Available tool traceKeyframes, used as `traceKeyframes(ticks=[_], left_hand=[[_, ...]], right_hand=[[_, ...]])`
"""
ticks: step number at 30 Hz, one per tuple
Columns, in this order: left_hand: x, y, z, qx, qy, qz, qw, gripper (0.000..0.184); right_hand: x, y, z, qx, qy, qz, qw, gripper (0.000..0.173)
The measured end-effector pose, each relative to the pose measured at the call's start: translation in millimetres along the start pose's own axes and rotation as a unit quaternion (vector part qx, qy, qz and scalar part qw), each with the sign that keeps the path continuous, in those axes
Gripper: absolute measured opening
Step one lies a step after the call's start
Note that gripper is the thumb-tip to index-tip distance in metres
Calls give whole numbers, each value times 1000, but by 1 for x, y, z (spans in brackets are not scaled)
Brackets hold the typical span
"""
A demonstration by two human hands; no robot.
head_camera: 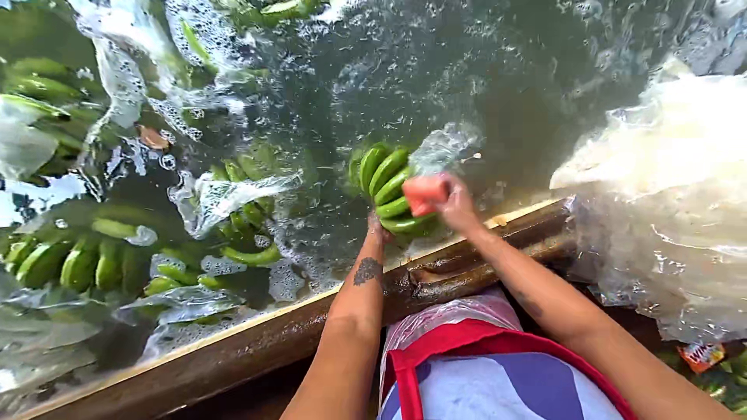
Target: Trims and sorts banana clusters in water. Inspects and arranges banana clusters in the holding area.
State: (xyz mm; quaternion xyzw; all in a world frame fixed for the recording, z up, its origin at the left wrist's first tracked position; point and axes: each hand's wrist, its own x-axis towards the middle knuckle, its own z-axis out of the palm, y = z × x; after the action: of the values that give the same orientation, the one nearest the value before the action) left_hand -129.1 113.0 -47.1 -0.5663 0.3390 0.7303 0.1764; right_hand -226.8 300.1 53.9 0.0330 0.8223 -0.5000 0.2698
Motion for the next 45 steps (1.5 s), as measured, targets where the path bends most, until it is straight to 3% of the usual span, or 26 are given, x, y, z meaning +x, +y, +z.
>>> traceKeyframes(ticks=[2,5,8,11,13,15,18,21,23,25,26,27,29,31,33,34,37,40,43,45], left_hand=[[3,2,4,20,14,5,1000,54],[-3,10,4,50,45,42,997,43],[-8,4,7,44,67,100,992,40],[-16,-8,21,28,92,151,984,54],[-12,-15,28,13,85,175,981,59],[-9,-20,38,-18,88,200,976,56],[0,-23,51,-96,79,182,975,57],[-6,-35,48,-90,15,109,990,56],[-21,-38,44,72,-13,78,994,55],[-43,-31,36,317,6,133,939,44],[-53,-19,31,429,25,206,879,37],[-56,-2,26,508,40,284,812,35],[-46,43,18,594,65,372,710,61],[-15,82,9,677,52,338,652,95],[14,110,8,754,-12,255,605,105],[27,119,8,783,-47,227,578,102],[40,126,16,790,-104,208,568,100],[17,114,27,779,-75,233,577,79],[4,103,34,725,-70,238,642,54],[3,107,32,694,-100,251,668,52]], right_hand=[[-3,17,-1,-139,-31,-16,990,53],[7,76,-72,-211,5,29,977,58],[-20,68,-165,-292,68,37,953,57],[-95,46,-213,-415,122,-32,901,48],[-139,52,-216,-452,110,-40,884,48],[-171,73,-207,-468,15,33,883,55],[-177,81,-205,-466,-77,99,876,68],[-150,30,-198,-388,-49,53,919,52],[-113,25,-169,-249,-5,2,968,48],[-69,40,-122,-60,-23,92,994,61],[-48,50,-96,24,-29,171,985,67],[-28,61,-70,96,-34,253,962,72],[2,81,-28,224,-34,378,898,67],[22,91,6,345,-20,416,841,47],[45,79,21,425,-12,407,808,44],[56,72,22,431,1,401,809,39],[71,52,6,365,6,341,866,36],[67,24,-25,86,-73,208,971,57],[56,3,-39,-176,-125,103,971,50],[49,-1,-35,-294,-150,30,944,43]])
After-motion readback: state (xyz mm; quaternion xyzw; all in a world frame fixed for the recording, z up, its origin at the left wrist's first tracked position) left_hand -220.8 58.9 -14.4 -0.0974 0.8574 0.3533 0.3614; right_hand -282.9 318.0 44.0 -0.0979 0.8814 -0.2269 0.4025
